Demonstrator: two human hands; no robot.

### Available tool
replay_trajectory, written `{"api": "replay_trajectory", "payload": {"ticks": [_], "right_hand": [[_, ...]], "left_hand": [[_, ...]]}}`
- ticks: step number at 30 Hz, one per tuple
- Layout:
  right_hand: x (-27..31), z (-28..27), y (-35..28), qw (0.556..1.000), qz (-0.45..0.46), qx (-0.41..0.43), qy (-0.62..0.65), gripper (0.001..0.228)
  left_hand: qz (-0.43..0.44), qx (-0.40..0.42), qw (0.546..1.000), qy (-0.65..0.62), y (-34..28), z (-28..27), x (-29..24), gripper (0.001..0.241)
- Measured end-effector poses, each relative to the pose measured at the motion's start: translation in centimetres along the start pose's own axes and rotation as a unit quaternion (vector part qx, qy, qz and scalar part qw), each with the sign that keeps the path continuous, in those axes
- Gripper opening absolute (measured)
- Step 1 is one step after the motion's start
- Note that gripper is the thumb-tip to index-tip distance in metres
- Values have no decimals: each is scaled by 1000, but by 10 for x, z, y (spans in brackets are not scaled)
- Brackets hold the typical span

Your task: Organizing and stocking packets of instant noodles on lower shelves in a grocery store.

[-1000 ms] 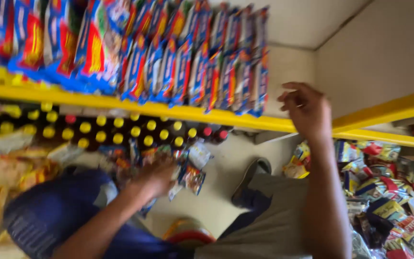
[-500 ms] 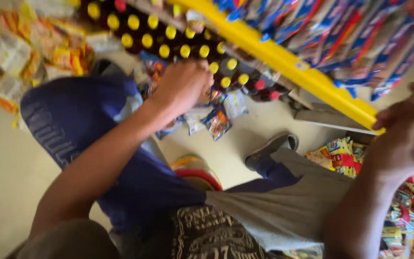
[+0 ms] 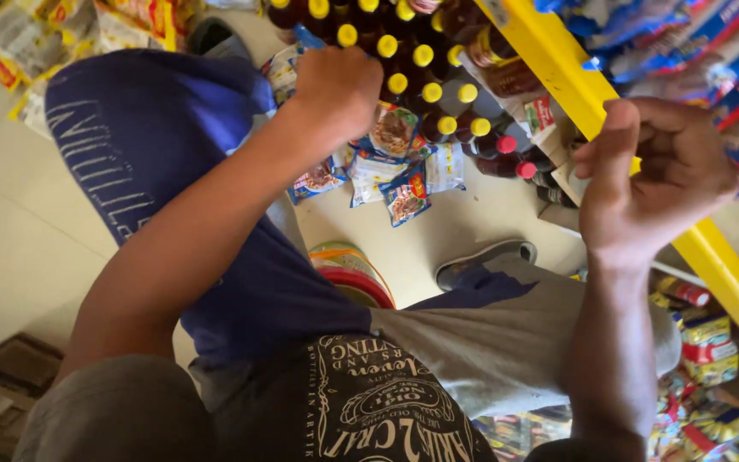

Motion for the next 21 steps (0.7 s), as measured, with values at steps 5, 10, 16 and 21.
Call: {"api": "replay_trajectory", "payload": {"ticks": [5, 10, 16, 21], "right_hand": [[-23, 47, 21, 998, -29, 60, 7, 15], [-56, 141, 33, 953, -55, 273, -122, 21], [-188, 226, 13, 857, 67, 391, -329, 27], [-238, 263, -8, 839, 47, 430, -331, 27]], "left_hand": [[-10, -82, 996, -26, 2, -19, 24, 40], [-96, -58, 993, -44, 18, -8, 51, 26], [-94, 24, 995, 0, 40, 61, 41, 14], [-52, 163, 985, -11, 22, 66, 35, 28]]}}
Point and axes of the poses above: each hand's wrist, its own y-axis towards the middle knuckle, its own z-axis out of the palm, x = y × z, the point moved 5 cm from there along y, towards the middle knuckle, and after that the axes turned 11 degrees about y, right-handed, at the moved point
